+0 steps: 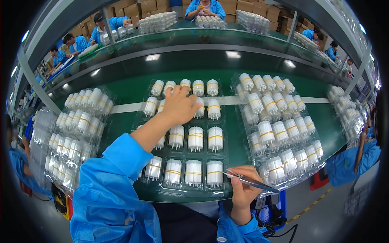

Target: The person uses tweezers to insert small white components into cylindrical white objects on a green tray. They pick up each object, insert the component, and place it back into the tray, repeating this process for multiple units.

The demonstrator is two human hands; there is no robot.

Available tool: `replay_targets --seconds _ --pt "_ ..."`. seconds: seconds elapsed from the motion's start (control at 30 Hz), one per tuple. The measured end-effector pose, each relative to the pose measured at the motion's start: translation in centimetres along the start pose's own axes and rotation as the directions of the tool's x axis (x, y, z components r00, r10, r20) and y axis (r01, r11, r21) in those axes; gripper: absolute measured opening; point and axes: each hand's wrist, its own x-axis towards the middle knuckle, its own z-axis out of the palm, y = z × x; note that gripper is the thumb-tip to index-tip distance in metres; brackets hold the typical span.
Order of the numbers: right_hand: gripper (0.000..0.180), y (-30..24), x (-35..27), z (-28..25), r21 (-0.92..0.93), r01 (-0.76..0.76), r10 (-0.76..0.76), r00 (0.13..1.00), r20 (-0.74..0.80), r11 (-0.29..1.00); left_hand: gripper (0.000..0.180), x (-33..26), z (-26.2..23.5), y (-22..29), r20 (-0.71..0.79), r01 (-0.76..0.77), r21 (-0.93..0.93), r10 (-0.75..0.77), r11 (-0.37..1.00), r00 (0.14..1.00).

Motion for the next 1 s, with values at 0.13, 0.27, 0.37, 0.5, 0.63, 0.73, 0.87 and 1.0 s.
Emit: replay_targets --seconds 0.13,0.27,0.37,0.5,0.63,0.73,0.87,1.0 --pt "0.017 0.2 -0.2 0.2 0.072 0.019 -0.015 0.998 -0.064 0.997 0.041 -0.7 -1.6 1.0 0.003 -0.050 -0.331 0.055 0.942 0.999" --pt "0.018 0.6 -0.2 0.6 0.056 0.056 -0.053 0.997 -0.058 0.997 0.060 -2.1 -5.2 2.2 -0.076 -0.099 -0.659 0.065 0.745 0.995" --pt "0.019 0.4 -0.7 1.0 0.033 0.069 -0.066 0.994 -0.085 0.997 0.060 -4.1 -9.2 3.0 -0.160 -0.131 -0.756 0.013 0.641 0.987" --pt "0.022 -0.6 -1.4 2.1 0.024 0.076 -0.073 0.992 -0.099 0.997 0.054 -9.2 -14.3 2.9 -0.218 -0.165 -0.747 -0.003 0.644 0.976" --pt "0.027 -2.5 -0.6 3.8 0.054 0.137 -0.129 0.984 -0.125 0.989 0.052 -15.4 -14.5 3.2 -0.357 -0.162 -0.672 -0.125 0.722 0.926" --pt "0.028 -4.4 0.3 5.8 0.162 0.105 -0.103 0.995 -0.016 0.981 0.052 -18.6 -11.1 2.6 -0.392 -0.137 -0.688 -0.207 0.712 0.896" --pt "0.022 -5.9 0.8 8.4 0.210 0.077 -0.115 0.977 0.179 0.975 0.052 -19.9 -8.9 2.8 -0.421 -0.220 -0.743 -0.186 0.632 0.888" --pt "0.020 -6.4 1.0 11.2 0.211 0.017 -0.085 0.944 0.318 0.977 0.054 -20.3 -7.2 3.4 -0.440 -0.243 -0.835 -0.333 0.494 0.834"
